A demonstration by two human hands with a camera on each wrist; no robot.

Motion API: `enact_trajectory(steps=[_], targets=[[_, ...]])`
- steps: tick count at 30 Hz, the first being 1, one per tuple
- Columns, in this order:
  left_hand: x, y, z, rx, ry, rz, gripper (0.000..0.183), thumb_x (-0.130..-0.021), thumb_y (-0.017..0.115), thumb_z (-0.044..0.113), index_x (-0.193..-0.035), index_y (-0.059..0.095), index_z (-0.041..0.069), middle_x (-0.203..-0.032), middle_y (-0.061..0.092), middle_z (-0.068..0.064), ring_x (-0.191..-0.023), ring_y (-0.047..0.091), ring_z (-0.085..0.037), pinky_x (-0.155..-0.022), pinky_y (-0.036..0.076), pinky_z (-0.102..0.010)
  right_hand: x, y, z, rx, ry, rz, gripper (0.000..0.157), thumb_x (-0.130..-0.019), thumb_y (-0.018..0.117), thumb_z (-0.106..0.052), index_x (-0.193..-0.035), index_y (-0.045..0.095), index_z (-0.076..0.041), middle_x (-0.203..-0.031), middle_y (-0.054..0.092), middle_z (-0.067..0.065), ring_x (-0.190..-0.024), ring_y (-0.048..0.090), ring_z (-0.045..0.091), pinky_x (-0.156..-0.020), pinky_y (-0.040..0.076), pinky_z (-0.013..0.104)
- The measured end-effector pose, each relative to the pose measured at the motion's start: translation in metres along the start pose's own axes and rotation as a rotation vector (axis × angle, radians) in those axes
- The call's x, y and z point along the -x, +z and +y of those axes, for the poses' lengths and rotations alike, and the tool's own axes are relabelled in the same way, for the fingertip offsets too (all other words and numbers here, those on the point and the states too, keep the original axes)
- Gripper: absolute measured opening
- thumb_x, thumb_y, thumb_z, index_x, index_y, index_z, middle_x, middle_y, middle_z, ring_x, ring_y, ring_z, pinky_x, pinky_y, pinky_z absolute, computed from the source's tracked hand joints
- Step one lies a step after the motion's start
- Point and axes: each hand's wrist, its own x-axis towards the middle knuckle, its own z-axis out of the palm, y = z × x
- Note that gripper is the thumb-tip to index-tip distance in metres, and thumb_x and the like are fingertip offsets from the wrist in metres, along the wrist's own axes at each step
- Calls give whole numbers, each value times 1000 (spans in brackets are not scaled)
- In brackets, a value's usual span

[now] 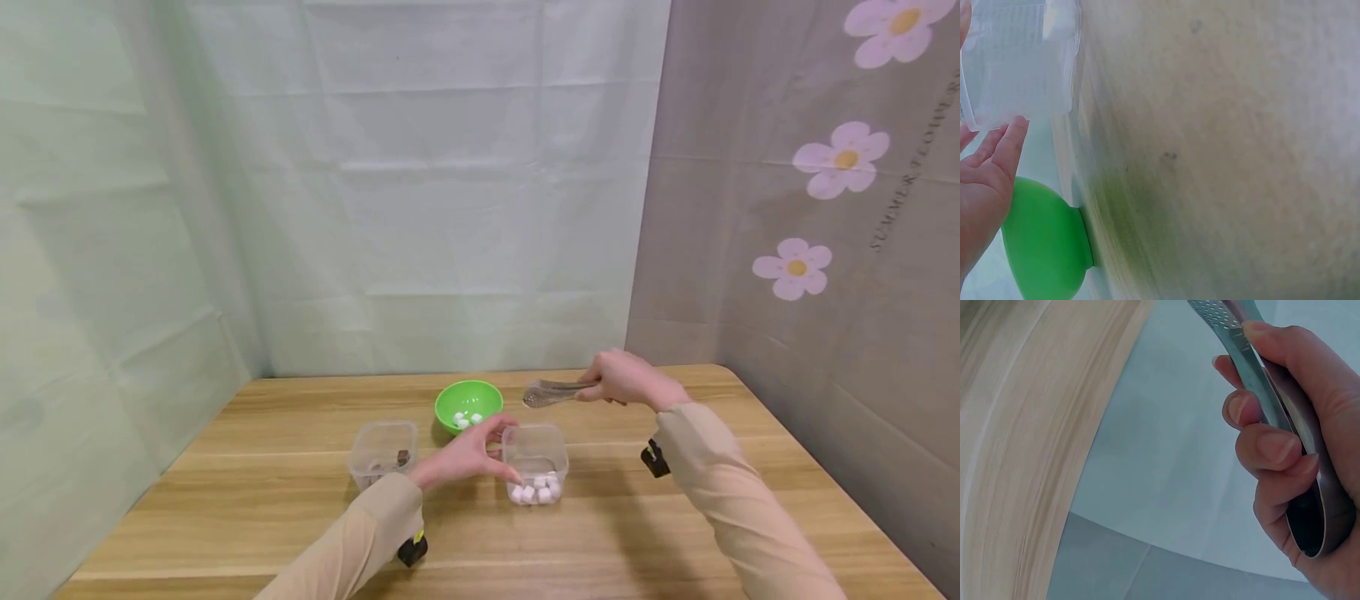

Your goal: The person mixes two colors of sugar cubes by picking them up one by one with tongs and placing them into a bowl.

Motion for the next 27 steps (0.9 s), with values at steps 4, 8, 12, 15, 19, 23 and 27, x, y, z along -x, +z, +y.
enact_trajectory(steps=[4,8,12,15,19,23,27], targets=[[0,0,0,10,3,-1,81,-63,83,29,-130,41,8,-117,51,-7,-106,47,-24,-83,41,-29,-11,2,-2,-6,14,4,25,-84,66,-20,-102,69,-4,-44,45,-6,-35,32,6,-38,34,23],[0,0,0,8,-1,0,80,-64,83,29,-130,41,10,-119,50,-6,-106,47,-21,-83,41,-29,-23,3,-6,12,-15,7,24,-83,66,-18,-102,69,-5,-45,46,-5,-35,33,6,-37,35,23],[0,0,1,-3,-2,3,79,-64,83,30,-130,42,12,-122,49,-6,-105,48,-18,-84,40,-30,-36,7,-11,56,-58,2,22,-83,66,-16,-101,69,-4,-46,49,-8,-35,36,5,-37,37,22],[0,-1,-1,-1,0,-3,79,-64,82,29,-130,41,12,-122,49,-7,-105,47,-17,-84,40,-30,-45,10,-15,91,-53,-5,25,-83,66,-16,-102,68,-1,-48,51,-9,-35,38,5,-38,39,22],[0,-1,-2,8,-3,-13,81,-65,82,29,-131,40,10,-121,49,-7,-105,47,-18,-82,41,-29,-52,13,-21,112,-46,-14,25,-82,67,-17,-102,68,-1,-48,51,-9,-35,39,6,-39,39,23],[0,-1,-2,14,-12,-16,84,-64,82,31,-132,39,8,-122,48,-7,-106,47,-19,-82,41,-29,-56,15,-24,110,-53,-26,26,-82,68,-18,-101,68,-1,-49,52,-9,-36,41,8,-38,39,23],[0,-1,-1,6,-18,-15,84,-64,82,33,-132,39,10,-123,48,-7,-107,46,-18,-84,40,-30,-58,16,-24,108,-58,-28,23,-82,68,-18,-98,70,-2,-49,52,-10,-37,42,9,-38,38,21]])
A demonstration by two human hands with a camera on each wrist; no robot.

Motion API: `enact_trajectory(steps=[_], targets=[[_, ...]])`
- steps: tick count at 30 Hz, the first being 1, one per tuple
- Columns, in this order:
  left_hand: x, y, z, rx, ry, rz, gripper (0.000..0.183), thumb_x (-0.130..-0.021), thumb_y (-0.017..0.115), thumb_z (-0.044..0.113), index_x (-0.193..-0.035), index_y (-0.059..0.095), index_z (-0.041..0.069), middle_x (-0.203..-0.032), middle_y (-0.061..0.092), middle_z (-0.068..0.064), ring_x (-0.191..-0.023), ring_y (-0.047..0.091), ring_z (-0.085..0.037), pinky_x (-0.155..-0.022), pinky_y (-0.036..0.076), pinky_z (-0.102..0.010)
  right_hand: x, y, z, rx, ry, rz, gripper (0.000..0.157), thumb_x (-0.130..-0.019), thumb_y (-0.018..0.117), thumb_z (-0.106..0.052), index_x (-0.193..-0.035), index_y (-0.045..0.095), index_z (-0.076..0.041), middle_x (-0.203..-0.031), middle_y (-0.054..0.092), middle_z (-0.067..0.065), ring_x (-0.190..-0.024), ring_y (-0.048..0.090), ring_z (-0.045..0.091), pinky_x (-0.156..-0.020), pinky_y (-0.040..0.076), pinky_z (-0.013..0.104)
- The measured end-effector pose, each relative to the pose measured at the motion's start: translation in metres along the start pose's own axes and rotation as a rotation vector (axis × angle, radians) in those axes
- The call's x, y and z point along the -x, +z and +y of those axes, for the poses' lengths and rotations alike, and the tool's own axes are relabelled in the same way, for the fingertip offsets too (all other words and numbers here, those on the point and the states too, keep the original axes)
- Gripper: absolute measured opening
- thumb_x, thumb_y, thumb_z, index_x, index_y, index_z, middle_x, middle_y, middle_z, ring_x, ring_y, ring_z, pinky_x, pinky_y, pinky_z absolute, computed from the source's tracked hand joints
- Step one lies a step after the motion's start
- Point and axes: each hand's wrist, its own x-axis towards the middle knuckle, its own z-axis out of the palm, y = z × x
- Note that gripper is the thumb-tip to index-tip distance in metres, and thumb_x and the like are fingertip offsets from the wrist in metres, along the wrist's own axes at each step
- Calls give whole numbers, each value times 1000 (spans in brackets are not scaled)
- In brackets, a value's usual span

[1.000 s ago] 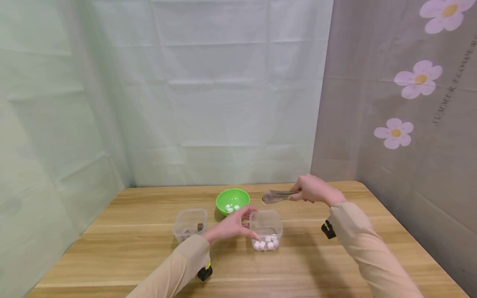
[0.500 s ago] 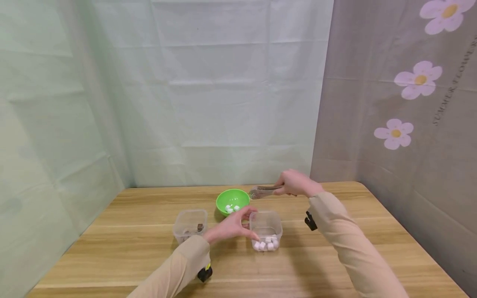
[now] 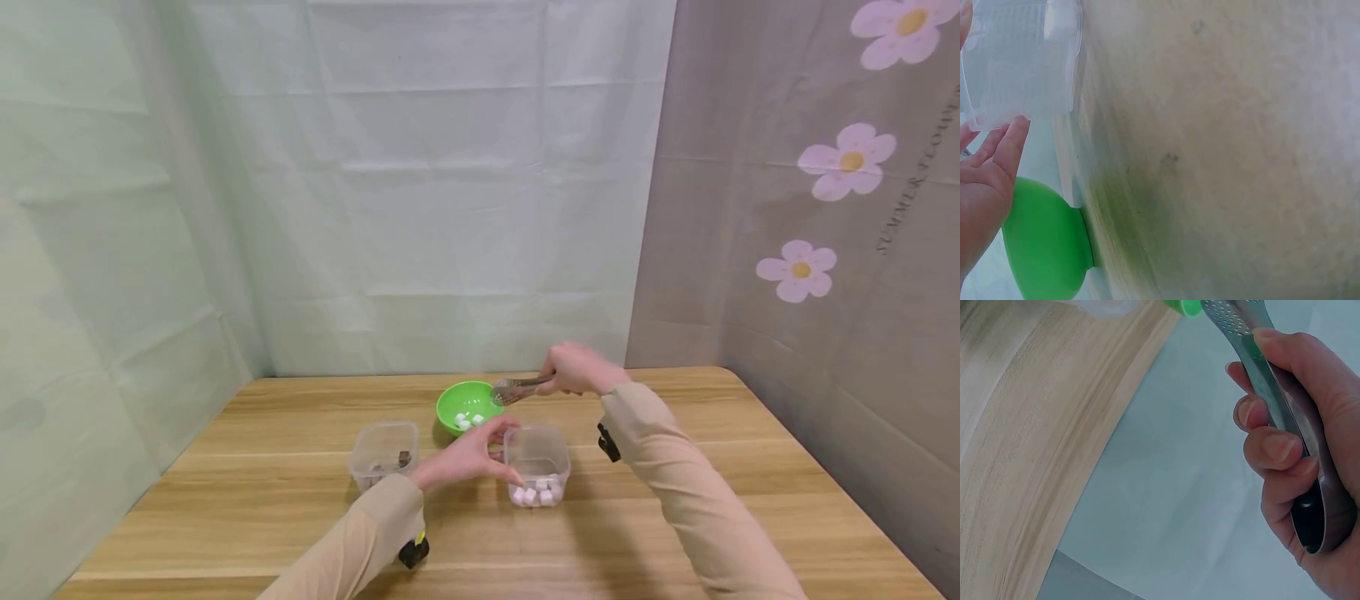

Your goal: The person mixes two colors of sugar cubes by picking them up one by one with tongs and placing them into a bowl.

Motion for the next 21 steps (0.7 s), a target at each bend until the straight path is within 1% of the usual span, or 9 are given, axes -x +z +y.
enact_trajectory(steps=[3,5,7,10,14,16,19,20,21], targets=[[0,0,0,-6,0,0,84,-63,82,34,-132,40,12,-122,49,-7,-107,46,-17,-84,40,-29,0,0,0,-2,-3,-2,19,-82,68,-17,-95,71,-4,-49,52,-9,-37,41,8,-38,37,21],[0,0,0,-2,5,0,84,-64,82,33,-132,40,11,-121,49,-7,-107,47,-18,-84,40,-29,1,-1,-1,-13,6,-1,20,-82,67,-17,-96,70,-4,-52,54,-7,-37,40,7,-39,38,21],[0,0,0,3,8,-4,84,-64,82,32,-132,39,10,-121,49,-8,-107,47,-20,-83,41,-29,4,-4,-1,-24,13,1,23,-83,67,-17,-99,69,-1,-58,59,-5,-37,43,8,-40,40,22],[1,0,0,3,13,-2,84,-64,82,32,-132,39,9,-120,49,-8,-106,47,-21,-82,41,-29,9,-11,-3,-32,11,11,22,-83,66,-16,-99,69,-1,-64,61,-5,-40,47,13,-42,42,24],[1,0,0,-4,9,8,83,-64,82,31,-132,39,9,-120,50,-8,-106,47,-18,-83,41,-29,19,-20,-1,9,-18,25,15,-84,66,-18,-92,72,-6,-57,57,-5,-41,46,12,-42,40,24],[0,0,0,-5,7,11,83,-64,82,31,-132,40,10,-120,50,-7,-105,47,-17,-83,41,-30,25,-23,0,35,-23,34,18,-83,66,-19,-93,71,-5,-64,61,-2,-42,45,9,-45,41,24],[1,0,0,-10,7,11,82,-64,82,32,-131,40,13,-120,49,-6,-105,47,-16,-83,41,-30,34,-24,2,67,-20,32,23,-82,68,-20,-97,70,-3,-70,64,-1,-40,38,4,-46,39,23],[1,0,0,-14,9,14,82,-63,82,33,-131,41,14,-120,49,-5,-105,47,-16,-83,41,-30,37,-24,2,72,-14,28,24,-81,68,-20,-98,70,-4,-70,64,-1,-40,35,3,-46,38,22],[2,0,0,-18,7,16,82,-63,82,33,-131,41,15,-120,49,-4,-105,47,-16,-83,41,-30,40,-23,2,78,-22,25,23,-81,68,-20,-97,70,-4,-65,62,-2,-40,32,2,-45,36,22]])
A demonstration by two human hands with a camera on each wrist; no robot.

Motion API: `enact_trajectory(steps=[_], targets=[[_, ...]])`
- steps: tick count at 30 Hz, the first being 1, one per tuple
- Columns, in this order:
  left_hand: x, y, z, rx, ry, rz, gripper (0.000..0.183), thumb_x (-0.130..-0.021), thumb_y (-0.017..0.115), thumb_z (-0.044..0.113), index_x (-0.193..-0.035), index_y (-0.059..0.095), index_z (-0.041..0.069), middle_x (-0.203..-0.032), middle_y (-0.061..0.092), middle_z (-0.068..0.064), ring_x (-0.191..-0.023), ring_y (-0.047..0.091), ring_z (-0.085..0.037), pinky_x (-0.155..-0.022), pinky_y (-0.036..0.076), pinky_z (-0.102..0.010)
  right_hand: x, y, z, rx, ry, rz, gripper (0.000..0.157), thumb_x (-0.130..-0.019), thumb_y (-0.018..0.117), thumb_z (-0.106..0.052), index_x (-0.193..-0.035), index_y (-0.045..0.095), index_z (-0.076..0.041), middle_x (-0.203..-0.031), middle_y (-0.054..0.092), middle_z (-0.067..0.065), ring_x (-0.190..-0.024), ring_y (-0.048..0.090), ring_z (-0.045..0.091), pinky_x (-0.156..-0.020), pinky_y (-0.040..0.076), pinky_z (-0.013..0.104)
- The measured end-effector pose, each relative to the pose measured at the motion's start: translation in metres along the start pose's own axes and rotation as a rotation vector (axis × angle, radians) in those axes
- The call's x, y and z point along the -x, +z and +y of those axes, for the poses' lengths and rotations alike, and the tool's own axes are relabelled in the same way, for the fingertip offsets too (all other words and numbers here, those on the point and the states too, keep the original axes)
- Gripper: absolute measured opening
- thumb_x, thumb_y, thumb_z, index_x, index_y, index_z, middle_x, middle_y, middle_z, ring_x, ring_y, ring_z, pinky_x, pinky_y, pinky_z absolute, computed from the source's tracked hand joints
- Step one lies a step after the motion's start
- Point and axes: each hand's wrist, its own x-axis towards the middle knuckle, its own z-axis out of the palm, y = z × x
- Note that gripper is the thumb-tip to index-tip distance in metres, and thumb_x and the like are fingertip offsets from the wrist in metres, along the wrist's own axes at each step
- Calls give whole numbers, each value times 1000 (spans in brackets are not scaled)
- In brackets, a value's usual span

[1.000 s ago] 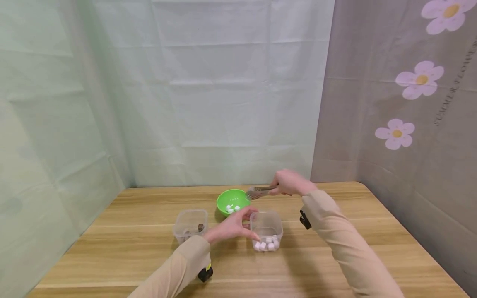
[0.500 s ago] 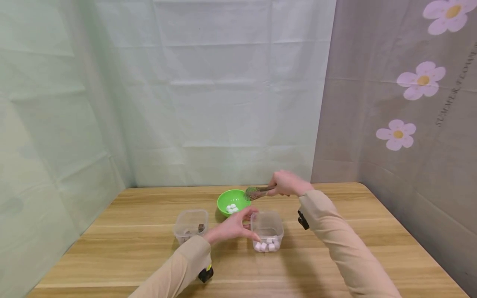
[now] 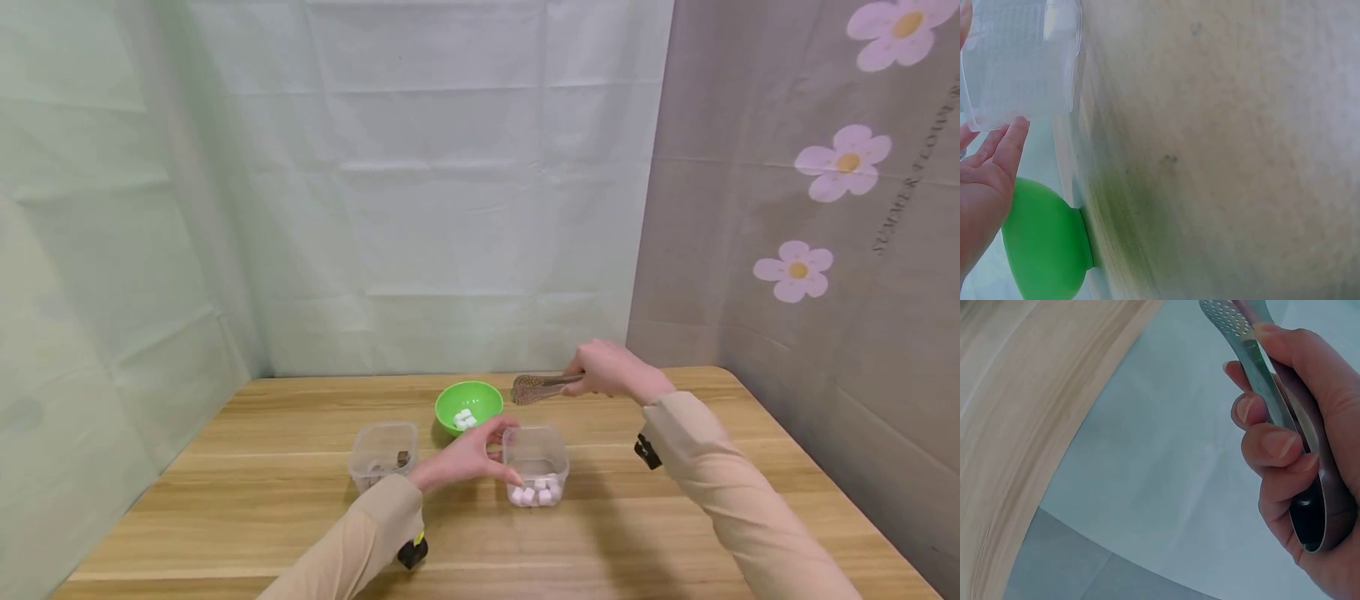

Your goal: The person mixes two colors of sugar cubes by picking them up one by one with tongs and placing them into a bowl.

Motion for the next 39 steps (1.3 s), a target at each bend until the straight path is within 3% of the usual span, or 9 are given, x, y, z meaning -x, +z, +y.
enact_trajectory(steps=[5,13,16,20,26,34,39], targets=[[3,1,4,-18,-5,10,83,-62,82,37,-131,41,16,-119,49,0,-104,47,-14,-84,40,-32,18,-4,-3,4,-34,-12,14,-81,68,-19,-90,72,-10,-53,51,-11,-39,32,1,-42,31,21],[4,4,6,-10,-16,9,86,-62,82,37,-132,40,14,-120,48,1,-105,46,-14,-85,40,-33,35,-10,-12,-12,-21,-83,5,-80,69,-20,-80,71,-16,-54,49,-14,-39,37,2,-40,33,21],[4,5,7,-16,-14,7,86,-62,82,38,-133,39,16,-123,47,-1,-106,45,-14,-87,40,-34,37,-8,-14,-23,-3,-122,11,-80,69,-20,-69,67,-18,-50,43,-13,-39,35,1,-39,31,20],[6,4,8,-16,-16,5,85,-62,81,38,-133,39,16,-126,46,-6,-107,45,-15,-87,39,-35,36,-5,-19,-33,22,-184,22,-80,69,-20,-61,59,-23,-47,37,-11,-38,31,2,-37,27,19],[6,3,11,-19,-17,1,84,-62,81,38,-132,39,17,-124,47,-3,-107,45,-16,-87,39,-35,33,-3,-27,-4,53,-240,20,-79,70,-20,-62,63,-27,-48,44,-8,-37,32,3,-36,28,19],[4,2,10,-31,-20,4,83,-63,81,37,-132,40,17,-122,48,-2,-106,46,-16,-86,40,-36,24,5,-35,42,60,-284,27,-76,72,-20,-53,58,-22,-42,39,-9,-35,30,3,-35,27,18],[3,3,10,-9,-22,-3,81,-64,81,34,-131,40,18,-119,49,1,-106,46,-16,-85,41,-33,19,11,-40,89,72,-312,25,-75,73,-19,-54,60,-23,-43,44,-8,-35,32,3,-35,28,18]])
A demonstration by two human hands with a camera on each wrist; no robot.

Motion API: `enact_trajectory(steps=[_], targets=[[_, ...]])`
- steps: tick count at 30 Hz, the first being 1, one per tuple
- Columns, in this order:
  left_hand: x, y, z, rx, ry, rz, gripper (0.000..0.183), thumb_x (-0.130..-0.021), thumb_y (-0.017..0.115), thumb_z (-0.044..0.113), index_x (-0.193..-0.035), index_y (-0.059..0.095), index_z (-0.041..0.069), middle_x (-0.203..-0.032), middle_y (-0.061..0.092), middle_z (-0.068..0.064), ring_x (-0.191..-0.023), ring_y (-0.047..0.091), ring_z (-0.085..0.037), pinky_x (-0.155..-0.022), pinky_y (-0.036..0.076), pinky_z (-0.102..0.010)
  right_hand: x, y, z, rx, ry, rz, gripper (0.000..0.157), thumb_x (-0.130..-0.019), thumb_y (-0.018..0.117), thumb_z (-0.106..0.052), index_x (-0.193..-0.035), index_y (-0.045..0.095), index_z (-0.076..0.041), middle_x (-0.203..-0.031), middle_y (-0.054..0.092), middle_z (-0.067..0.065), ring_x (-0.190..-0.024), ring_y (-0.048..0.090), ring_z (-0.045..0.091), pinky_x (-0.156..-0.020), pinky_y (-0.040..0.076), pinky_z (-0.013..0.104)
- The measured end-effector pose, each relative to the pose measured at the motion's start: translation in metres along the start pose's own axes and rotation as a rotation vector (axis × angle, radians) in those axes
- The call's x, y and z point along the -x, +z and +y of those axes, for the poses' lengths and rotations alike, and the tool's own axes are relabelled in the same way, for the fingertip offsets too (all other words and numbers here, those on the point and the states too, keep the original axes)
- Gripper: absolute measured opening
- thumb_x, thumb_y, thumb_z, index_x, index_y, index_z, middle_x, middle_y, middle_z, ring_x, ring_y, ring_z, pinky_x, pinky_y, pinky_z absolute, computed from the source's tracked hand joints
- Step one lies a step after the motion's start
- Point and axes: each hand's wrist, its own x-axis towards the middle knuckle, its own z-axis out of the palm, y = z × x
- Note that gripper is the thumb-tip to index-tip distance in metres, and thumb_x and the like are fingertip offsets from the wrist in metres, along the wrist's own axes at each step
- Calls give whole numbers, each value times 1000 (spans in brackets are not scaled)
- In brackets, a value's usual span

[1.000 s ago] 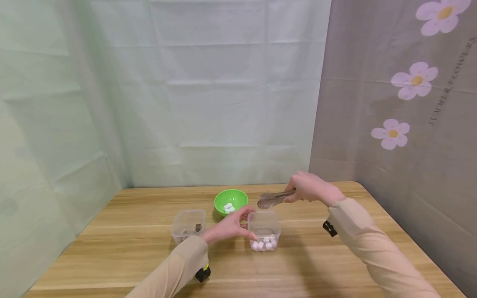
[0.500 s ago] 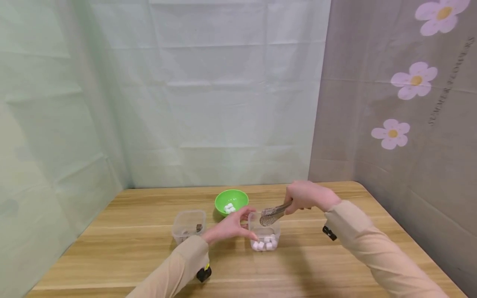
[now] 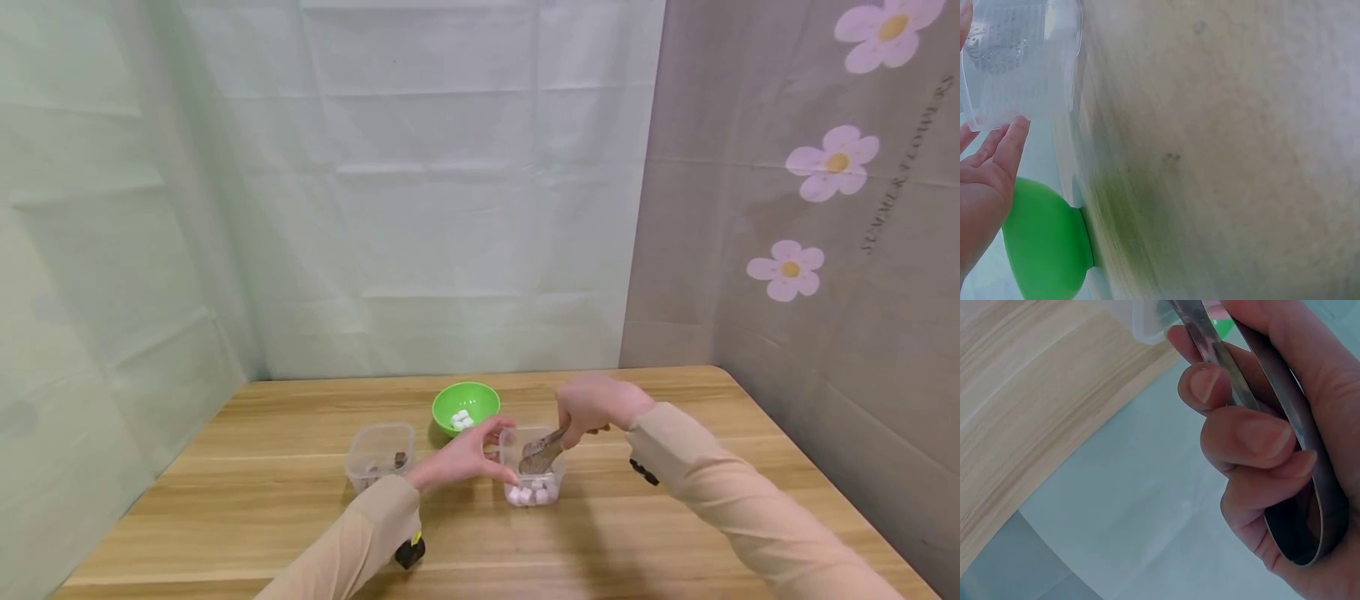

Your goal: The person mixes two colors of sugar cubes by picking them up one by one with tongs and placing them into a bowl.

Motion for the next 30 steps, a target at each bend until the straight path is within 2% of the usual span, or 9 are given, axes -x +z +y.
enact_trajectory(steps=[5,9,15,19,25,30], targets=[[0,1,0,6,-4,2,80,-64,82,34,-130,41,19,-118,49,0,-106,46,-16,-84,41,-31,-4,2,-5,18,54,-26,25,-74,72,-19,-52,60,-22,-42,44,-9,-36,33,4,-36,28,19],[0,1,-1,11,3,2,79,-64,82,32,-130,41,18,-119,49,-2,-106,46,-18,-84,41,-30,-6,4,-7,36,67,-32,28,-74,72,-19,-50,57,-20,-41,44,-9,-36,33,4,-36,28,19],[0,0,-1,-17,7,8,82,-63,82,36,-131,41,15,-119,50,0,-106,46,-15,-85,41,-31,-8,7,-7,58,41,-28,25,-73,73,-21,-51,61,-22,-40,45,-10,-34,35,3,-35,28,19],[0,1,1,-32,0,9,84,-62,81,39,-131,40,16,-119,50,1,-105,46,-13,-85,40,-31,-7,9,-6,51,24,-23,29,-74,73,-19,-49,58,-21,-39,45,-9,-33,34,3,-35,28,18],[0,1,0,-11,6,8,82,-62,82,37,-130,41,16,-119,50,-1,-105,47,-15,-84,41,-32,-4,8,-3,2,5,-7,32,-76,72,-18,-49,55,-21,-41,41,-8,-35,32,2,-35,28,18],[0,1,-2,-21,9,11,83,-62,82,36,-131,40,14,-118,50,0,-104,47,-15,-85,41,-34,3,7,4,-58,-40,49,28,-76,70,-16,-52,57,-23,-42,39,-10,-35,31,2,-35,27,17]])
